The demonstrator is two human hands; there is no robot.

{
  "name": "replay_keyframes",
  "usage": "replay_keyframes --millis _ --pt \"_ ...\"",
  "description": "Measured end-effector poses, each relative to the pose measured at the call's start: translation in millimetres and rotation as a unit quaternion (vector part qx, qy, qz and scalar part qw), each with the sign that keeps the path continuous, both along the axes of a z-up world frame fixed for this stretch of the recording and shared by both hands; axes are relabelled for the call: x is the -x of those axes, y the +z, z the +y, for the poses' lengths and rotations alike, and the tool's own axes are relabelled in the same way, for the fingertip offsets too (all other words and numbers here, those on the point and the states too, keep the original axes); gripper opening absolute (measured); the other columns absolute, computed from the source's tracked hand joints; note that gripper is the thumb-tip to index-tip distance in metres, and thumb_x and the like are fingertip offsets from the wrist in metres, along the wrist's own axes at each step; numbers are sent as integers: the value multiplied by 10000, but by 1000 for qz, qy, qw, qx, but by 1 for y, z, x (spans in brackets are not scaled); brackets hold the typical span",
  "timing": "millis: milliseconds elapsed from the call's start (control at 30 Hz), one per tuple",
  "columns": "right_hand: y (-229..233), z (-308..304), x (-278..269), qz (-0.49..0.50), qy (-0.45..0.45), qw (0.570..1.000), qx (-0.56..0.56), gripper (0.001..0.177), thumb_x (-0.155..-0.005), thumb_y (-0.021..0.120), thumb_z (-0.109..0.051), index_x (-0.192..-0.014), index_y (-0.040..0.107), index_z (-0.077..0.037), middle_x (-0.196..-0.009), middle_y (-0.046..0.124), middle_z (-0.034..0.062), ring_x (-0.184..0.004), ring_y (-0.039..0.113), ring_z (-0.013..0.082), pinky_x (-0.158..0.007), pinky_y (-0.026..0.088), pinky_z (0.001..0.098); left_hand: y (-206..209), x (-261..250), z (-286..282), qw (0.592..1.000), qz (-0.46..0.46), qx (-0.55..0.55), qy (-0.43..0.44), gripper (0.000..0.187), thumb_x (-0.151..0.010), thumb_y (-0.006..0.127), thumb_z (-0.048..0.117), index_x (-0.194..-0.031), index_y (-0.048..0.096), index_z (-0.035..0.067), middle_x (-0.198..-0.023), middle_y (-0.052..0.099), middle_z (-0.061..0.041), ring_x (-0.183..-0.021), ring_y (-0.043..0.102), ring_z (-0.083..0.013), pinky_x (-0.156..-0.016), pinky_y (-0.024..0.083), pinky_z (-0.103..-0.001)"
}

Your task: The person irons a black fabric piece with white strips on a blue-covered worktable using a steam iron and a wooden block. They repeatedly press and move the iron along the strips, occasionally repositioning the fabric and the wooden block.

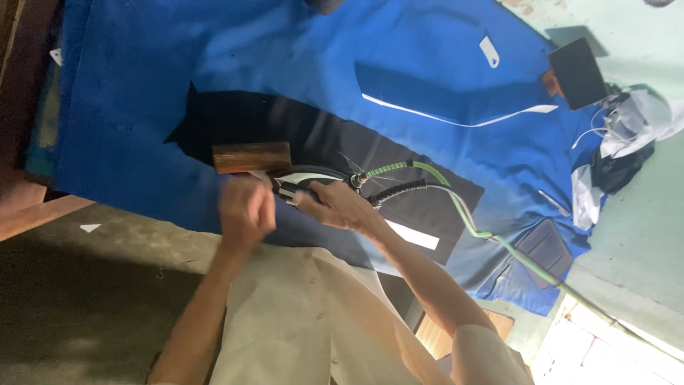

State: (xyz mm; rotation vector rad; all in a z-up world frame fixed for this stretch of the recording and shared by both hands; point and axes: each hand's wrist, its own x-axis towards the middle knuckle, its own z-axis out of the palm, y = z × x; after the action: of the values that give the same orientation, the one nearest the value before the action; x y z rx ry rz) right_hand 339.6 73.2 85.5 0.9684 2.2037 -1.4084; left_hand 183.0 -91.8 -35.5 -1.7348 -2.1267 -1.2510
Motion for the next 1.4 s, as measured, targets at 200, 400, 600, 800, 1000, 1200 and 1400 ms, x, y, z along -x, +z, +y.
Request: replay_keyframes --millis 200,400,600,800,1000,1200,1400 --pt "-35 -4 -14 29 29 999 -10 696 -958 316 -656 -793 609 -47 -598 632 271 -686 684 504 -587 540 534 35 -81 -11 997 -2 61 -52 479 -916 721 439 -1214 695 64 -921 645 -149 -818 670 -325 -721 508 -433" --pt "24 -4 -6 47 -28 998 34 876 -1015 89 -645 -740 588 20 -753 669 327 -822 650 555 -745 503 568 15 -103 4 998 -22 55 -22 356 -959 697 420 -1150 675 120 -996 607 -98 -848 646 -292 -741 499 -400" --pt "18 -1 -11 109 -65 990 59 907 -1024 91 -653 -916 675 32 -954 662 336 -986 637 552 -840 516 599 -6 -113 0 998 -2 59 18 418 -945 715 490 -1150 699 125 -1004 639 -82 -870 656 -271 -732 505 -366" --pt "-10 2 -24 160 -46 984 63 873 -1073 125 -576 -1020 694 83 -1006 661 371 -1043 606 598 -902 499 638 3 -109 3 998 27 52 22 416 -936 717 513 -1096 710 129 -974 628 -83 -853 649 -266 -745 506 -372" --pt "3 2 -19 168 -43 982 68 812 -1089 177 -537 -1087 680 100 -1072 645 389 -1092 588 600 -945 482 651 1 -110 3 998 16 47 25 431 -931 731 515 -1122 716 128 -982 631 -67 -869 651 -236 -753 502 -357" --pt "5 3 -20 176 -55 980 77 804 -1096 178 -522 -1113 683 104 -1071 655 387 -1089 593 602 -944 484 657 8 -103 4 999 2 43 -18 401 -949 715 449 -1156 713 106 -1010 638 -82 -890 652 -249 -786 513 -370" --pt "12 3 -19 162 -77 980 91 780 -1094 202 -517 -1087 669 108 -1076 639 398 -1101 577 609 -941 477 670 11 -96 5 997 -2 60 -56 367 -944 690 388 -1174 711 102 -1104 641 -124 -947 647 -304 -800 512 -405"
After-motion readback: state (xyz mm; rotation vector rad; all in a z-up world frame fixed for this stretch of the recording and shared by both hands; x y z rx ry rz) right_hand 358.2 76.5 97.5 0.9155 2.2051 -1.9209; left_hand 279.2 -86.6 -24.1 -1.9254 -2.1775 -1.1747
